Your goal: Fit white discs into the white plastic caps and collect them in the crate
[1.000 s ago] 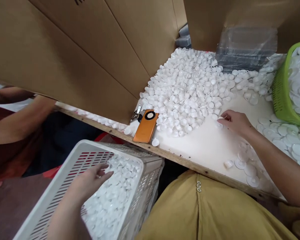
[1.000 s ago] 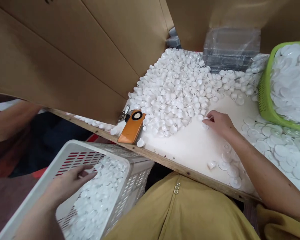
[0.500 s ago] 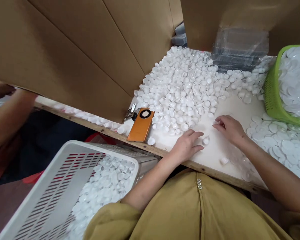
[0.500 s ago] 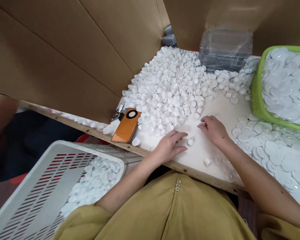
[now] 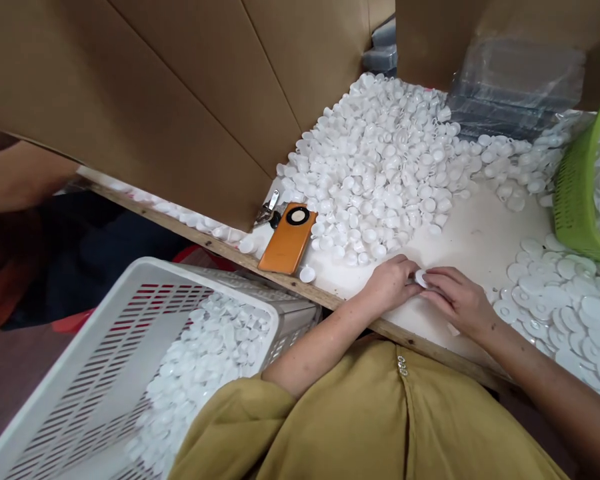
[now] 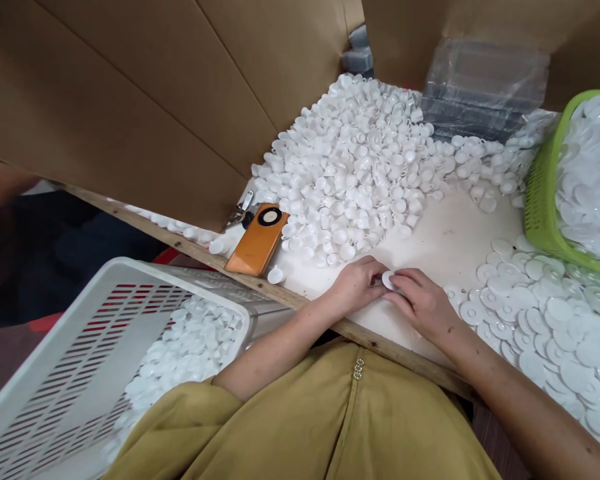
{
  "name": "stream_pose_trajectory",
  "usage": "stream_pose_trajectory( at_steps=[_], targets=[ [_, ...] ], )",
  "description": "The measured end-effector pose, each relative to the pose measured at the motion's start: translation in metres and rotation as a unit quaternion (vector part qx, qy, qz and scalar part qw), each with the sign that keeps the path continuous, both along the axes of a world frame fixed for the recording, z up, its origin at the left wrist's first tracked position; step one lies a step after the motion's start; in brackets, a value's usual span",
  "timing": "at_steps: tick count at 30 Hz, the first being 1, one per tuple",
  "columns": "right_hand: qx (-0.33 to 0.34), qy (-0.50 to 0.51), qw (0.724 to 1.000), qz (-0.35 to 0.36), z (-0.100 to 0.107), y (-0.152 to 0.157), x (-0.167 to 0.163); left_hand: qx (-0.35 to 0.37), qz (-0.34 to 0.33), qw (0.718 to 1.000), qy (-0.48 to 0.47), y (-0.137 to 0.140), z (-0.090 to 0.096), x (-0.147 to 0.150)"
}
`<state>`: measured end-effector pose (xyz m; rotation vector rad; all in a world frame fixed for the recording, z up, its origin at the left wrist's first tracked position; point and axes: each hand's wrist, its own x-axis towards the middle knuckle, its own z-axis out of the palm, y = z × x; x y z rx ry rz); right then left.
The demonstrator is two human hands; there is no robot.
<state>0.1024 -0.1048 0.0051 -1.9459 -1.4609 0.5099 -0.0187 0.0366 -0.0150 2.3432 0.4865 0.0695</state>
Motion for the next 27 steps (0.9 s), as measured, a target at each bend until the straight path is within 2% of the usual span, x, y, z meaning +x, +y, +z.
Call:
stream_pose_trajectory(
  at_steps=[3, 7, 11, 15, 19, 23, 27],
  targets=[
    [-0.011, 0.029, 0.999, -0.022, -0.001, 0.004, 0.001, 0.003, -0.002, 1.0, -0.001, 0.0, -0.002, 0.001],
    [-0.091, 0.116, 0.987, -0.068, 0.001, 0.023, 0.014, 0.002, -0.006, 1.0, -0.014, 0.001, -0.003, 0.0],
    [-0.138, 0.19, 0.971, -0.047, 0.0, 0.035, 0.022, 0.013, -0.01, 1.0, -0.001, 0.001, -0.002, -0.001],
    [-0.157, 0.199, 0.966, -0.059, -0.002, 0.035, 0.022, 0.004, -0.01, 1.0, -0.009, 0.001, -0.002, -0.001],
    [-0.207, 0.169, 0.962, -0.058, 0.004, 0.034, 0.02, 0.0, -0.015, 1.0, -0.01, 0.002, -0.002, -0.001],
    [-0.226, 0.225, 0.946, -0.059, 0.007, 0.034, 0.019, -0.005, -0.02, 1.0, -0.017, 0.003, -0.001, -0.002],
    [-0.225, 0.273, 0.931, -0.093, 0.004, 0.032, 0.017, -0.014, -0.027, 0.999, -0.023, 0.004, -0.002, -0.002]
  ],
)
